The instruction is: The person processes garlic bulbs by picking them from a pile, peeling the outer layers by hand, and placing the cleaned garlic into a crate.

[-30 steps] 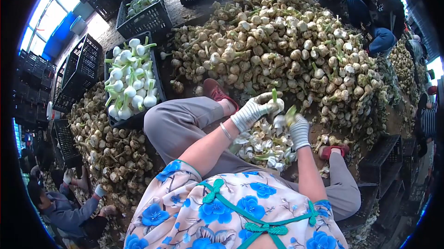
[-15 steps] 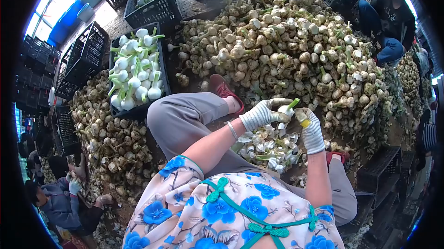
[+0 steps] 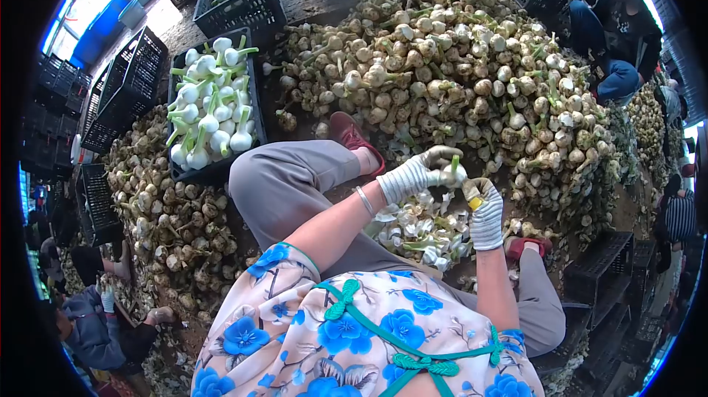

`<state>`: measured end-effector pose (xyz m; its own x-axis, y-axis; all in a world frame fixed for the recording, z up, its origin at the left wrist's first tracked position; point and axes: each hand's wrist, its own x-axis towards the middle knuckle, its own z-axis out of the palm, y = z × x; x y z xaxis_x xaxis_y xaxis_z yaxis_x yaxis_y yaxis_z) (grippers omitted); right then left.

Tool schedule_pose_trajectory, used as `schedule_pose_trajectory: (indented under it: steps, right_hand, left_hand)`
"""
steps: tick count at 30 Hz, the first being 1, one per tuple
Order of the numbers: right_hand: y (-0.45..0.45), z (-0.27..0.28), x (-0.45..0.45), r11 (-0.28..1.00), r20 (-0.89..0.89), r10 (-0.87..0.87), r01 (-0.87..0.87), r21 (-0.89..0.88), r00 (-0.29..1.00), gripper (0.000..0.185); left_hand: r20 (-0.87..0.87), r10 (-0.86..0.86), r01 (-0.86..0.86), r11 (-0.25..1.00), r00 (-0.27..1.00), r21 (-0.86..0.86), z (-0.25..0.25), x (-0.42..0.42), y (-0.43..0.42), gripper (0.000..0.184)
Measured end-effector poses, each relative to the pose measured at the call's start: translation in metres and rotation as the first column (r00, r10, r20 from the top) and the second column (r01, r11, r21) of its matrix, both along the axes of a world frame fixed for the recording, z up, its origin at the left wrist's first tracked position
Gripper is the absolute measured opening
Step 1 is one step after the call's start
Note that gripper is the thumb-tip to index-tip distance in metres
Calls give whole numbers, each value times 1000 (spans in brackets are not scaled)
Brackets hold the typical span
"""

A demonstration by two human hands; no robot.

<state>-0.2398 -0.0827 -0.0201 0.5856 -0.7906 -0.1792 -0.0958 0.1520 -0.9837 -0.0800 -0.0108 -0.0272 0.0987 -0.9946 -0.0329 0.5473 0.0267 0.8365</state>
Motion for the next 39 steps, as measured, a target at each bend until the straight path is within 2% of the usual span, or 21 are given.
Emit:
schedule_pose_trajectory:
  steps: [5,6,8,9,10,12,14,16,18,20,22,23,24,27,30,31,32,34,35,36,39]
  right_hand:
    - [6,-15,12,906,-40,55,-66,-418,998,7]
    - [-8,-32,12,937,-39,-52,35,-347,998,7]
    - [-36,-67,3,972,-362,-153,73,-225,919,7]
    - [-47,-109,-11,986,-256,-90,50,-159,963,11]
    - [-44,-95,-14,996,-374,19,-52,-79,927,18]
    - [-37,-99,-10,993,-249,39,-65,-97,968,29]
    - [-12,-28,10,992,-111,-29,42,117,993,37]
    - [-4,-27,19,921,-72,19,-46,-388,997,33]
    - [2,-20,27,931,-254,-35,-61,-360,966,21]
    - [1,-14,30,947,-127,-53,10,-322,991,15]
    - [-18,-55,24,946,-161,-135,79,-313,978,14]
    - [-25,-61,18,872,-369,-127,-74,-484,921,16]
    - [-25,-65,18,986,-422,-37,-36,-163,906,19]
    - [-13,-44,11,999,-426,29,-9,49,904,26]
    - [-16,-51,0,984,-441,131,-172,-54,888,29]
    - [-15,-45,0,919,-493,120,-285,-274,862,27]
    - [-12,-52,5,879,-220,97,-188,-438,971,21]
    - [-6,-39,13,927,-195,108,-170,-334,975,18]
    - [-6,-23,12,968,-322,162,-214,-134,933,19]
    - [-9,-21,13,914,-317,165,-265,-306,934,20]
    - [-37,-97,-11,954,-425,172,-258,-154,889,28]
  left_hand:
    - [-166,223,-197,967,961,160,-6,-5,-2,25]
    - [-111,272,-251,953,956,172,4,-4,0,22]
    - [-237,270,-233,957,933,173,-4,-1,-3,22]
    - [-292,287,-249,955,913,160,-12,0,-5,22]
    - [-357,272,-225,960,894,169,-8,1,-3,23]
    - [-341,313,-227,936,887,267,-4,1,-3,24]
    - [-315,373,-293,916,873,273,-8,-3,-6,23]
    - [-241,386,-318,907,890,278,-14,-7,-9,22]
    - [-192,353,-305,922,916,241,-17,-8,-9,21]
    - [-185,409,-361,899,894,246,-14,-5,-8,21]
    - [-381,397,-333,916,835,225,-12,0,-6,21]
    - [-420,378,-308,924,825,225,-21,2,-8,22]
    - [-421,377,-313,925,825,215,-23,5,-9,22]
    - [-611,312,-245,950,727,194,-15,9,-6,24]
    - [-680,312,-203,950,664,237,-16,12,-9,24]
    - [-675,317,-216,948,666,232,-14,13,-10,24]
    - [-698,339,-205,940,630,271,-14,12,-10,23]
    - [-719,397,-197,916,570,349,-11,12,-11,22]
    - [-720,358,-187,932,595,309,-9,12,-8,22]
    - [-711,327,-197,945,623,262,-5,17,-5,22]
    - [-503,624,-292,754,598,589,-20,12,2,24]
